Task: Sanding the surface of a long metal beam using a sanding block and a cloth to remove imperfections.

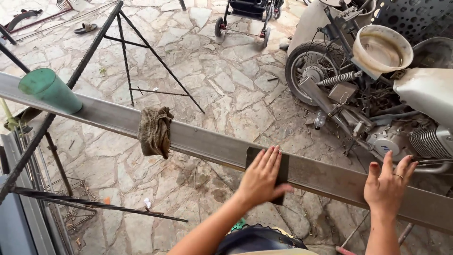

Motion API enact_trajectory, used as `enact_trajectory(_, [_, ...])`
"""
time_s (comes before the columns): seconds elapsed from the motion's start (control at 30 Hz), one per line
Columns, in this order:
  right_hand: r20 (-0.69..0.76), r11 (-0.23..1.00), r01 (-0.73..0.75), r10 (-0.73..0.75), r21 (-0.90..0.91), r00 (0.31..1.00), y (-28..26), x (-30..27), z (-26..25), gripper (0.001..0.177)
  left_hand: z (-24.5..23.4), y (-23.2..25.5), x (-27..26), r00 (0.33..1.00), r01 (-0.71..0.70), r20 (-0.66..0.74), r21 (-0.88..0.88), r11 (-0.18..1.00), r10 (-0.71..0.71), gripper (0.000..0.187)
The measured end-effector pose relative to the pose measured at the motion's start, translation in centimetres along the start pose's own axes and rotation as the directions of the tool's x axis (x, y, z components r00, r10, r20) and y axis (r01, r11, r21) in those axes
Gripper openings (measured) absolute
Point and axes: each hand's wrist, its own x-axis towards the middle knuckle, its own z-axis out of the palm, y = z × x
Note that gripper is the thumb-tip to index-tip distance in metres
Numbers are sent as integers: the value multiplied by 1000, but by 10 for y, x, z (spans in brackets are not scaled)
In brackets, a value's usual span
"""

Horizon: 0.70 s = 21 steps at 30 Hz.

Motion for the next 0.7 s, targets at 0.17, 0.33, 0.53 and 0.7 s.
enact_trajectory(0.17, [-18,1000,14,-15,-19,1000,5,-1,3,114,-4,16,-18,980,111,-151,-103,988,-126,121])
enact_trajectory(0.33, [-109,982,161,-171,-94,979,48,1,30,102,19,12,-37,968,119,-220,-15,993,-119,106])
enact_trajectory(0.53, [-200,965,113,-162,-236,966,104,14,68,110,-44,-34,-26,947,321,148,-343,883,-286,125])
enact_trajectory(0.7, [-273,939,-6,-94,-344,957,106,14,78,113,-70,-103,-3,844,533,219,-234,813,-490,120])
